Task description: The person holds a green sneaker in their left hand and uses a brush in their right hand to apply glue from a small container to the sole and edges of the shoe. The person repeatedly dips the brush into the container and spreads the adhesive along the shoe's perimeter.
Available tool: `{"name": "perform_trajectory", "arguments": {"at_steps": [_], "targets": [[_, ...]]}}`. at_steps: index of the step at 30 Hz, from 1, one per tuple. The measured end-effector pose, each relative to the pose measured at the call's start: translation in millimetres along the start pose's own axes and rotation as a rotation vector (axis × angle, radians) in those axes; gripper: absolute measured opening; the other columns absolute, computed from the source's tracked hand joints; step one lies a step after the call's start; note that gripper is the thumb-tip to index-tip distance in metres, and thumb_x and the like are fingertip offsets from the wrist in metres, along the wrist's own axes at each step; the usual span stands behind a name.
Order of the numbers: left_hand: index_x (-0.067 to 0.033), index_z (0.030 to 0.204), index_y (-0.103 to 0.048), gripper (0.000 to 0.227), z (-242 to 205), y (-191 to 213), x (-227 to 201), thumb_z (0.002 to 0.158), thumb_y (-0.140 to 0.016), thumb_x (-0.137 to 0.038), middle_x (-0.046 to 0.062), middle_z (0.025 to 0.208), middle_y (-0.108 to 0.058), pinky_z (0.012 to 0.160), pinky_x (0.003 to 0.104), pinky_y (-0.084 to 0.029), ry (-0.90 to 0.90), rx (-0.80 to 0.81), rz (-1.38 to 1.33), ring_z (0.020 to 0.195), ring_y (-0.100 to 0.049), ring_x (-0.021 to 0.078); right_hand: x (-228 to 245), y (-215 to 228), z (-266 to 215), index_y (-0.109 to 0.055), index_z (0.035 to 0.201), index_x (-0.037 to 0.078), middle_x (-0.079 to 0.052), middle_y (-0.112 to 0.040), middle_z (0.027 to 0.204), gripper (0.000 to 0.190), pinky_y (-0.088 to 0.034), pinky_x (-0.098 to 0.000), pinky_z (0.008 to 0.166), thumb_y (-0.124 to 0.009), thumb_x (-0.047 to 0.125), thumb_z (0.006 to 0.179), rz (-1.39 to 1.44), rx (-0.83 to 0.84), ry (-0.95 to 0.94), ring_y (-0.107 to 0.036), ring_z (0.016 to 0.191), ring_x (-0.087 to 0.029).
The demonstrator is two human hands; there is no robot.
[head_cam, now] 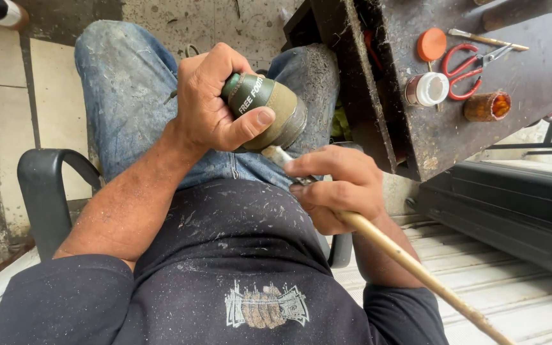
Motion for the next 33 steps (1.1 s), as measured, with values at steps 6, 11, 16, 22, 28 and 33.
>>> {"name": "perform_trajectory", "arguments": {"at_steps": [6, 11, 16, 22, 28, 33], "targets": [[-0.0016, 0.088, -0.055, 0.057, -3.2, -0.4, 1.1, 0.089, -0.063, -0.058, 0.004, 0.069, -0.053, 0.052, 0.034, -0.039, 0.007, 0.005, -0.005, 0.058, -0.049, 0.0182, -15.4, 12.2, -9.7, -0.056, 0.087, 0.009, -0.023, -0.069, 0.096, 0.016, -0.06, -0.0318, 0.07, -0.07, 0.002, 0.092, 0.067, -0.301, -0.234, -0.07, 0.079, -0.027], [-0.0013, 0.087, -0.056, 0.058, -1.1, -1.6, -2.1, 0.09, -0.06, -0.059, 0.007, 0.071, -0.059, 0.054, 0.036, -0.043, -0.025, 0.006, 0.025, 0.058, -0.054, 0.0209, -17.0, 11.2, -14.0, -0.057, 0.088, 0.01, -0.021, -0.068, 0.095, 0.014, -0.06, -0.034, 0.071, -0.069, 0.006, 0.094, -0.037, -0.296, -0.15, -0.069, 0.081, -0.026], [-0.0011, 0.086, -0.056, 0.057, -0.9, -1.3, -5.7, 0.091, -0.06, -0.058, 0.008, 0.071, -0.061, 0.053, 0.035, -0.043, -0.052, -0.002, 0.021, 0.058, -0.055, 0.0207, 1.7, 4.2, -7.2, -0.058, 0.084, 0.009, -0.019, -0.072, 0.09, 0.014, -0.055, -0.0359, 0.051, -0.064, 0.007, 0.096, -0.049, -0.075, 0.031, -0.071, 0.064, -0.024], [0.0006, 0.093, -0.059, 0.055, 1.9, 4.3, -14.1, 0.092, -0.057, -0.055, 0.013, 0.079, -0.071, 0.06, 0.04, -0.047, -0.106, 0.04, -0.007, 0.064, -0.064, 0.0268, -13.2, 15.0, -15.0, -0.058, 0.087, 0.012, -0.02, -0.069, 0.096, 0.015, -0.06, -0.0298, 0.069, -0.071, 0.005, 0.089, 0.17, -0.317, -0.312, -0.069, 0.076, -0.023], [-0.0007, 0.094, -0.058, 0.055, -0.4, 1.8, -14.2, 0.09, -0.056, -0.056, 0.012, 0.082, -0.072, 0.062, 0.042, -0.048, -0.154, 0.03, -0.011, 0.065, -0.067, 0.0279, -35.4, 13.2, -18.5, -0.053, 0.098, 0.008, -0.021, -0.063, 0.098, 0.018, -0.062, -0.027, 0.064, -0.068, 0.0, 0.094, 0.447, -0.473, -0.378, -0.063, 0.077, -0.023], [-0.001, 0.088, -0.058, 0.056, -1.1, 0.1, -9.5, 0.092, -0.055, -0.057, 0.01, 0.075, -0.066, 0.056, 0.04, -0.045, -0.111, 0.049, 0.025, 0.061, -0.061, 0.0251, -18.2, 15.9, -16.8, -0.055, 0.085, 0.011, -0.018, -0.069, 0.094, 0.017, -0.058, -0.0304, 0.069, -0.07, 0.01, 0.094, 0.125, -0.359, -0.307, -0.066, 0.079, -0.023]]}}
Point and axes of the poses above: each hand's wrist, its own z-axis towards the middle knuckle, its own y-axis out of the back of the hand, x = y × z, the point moved 2 cm from there along z, towards the middle knuckle
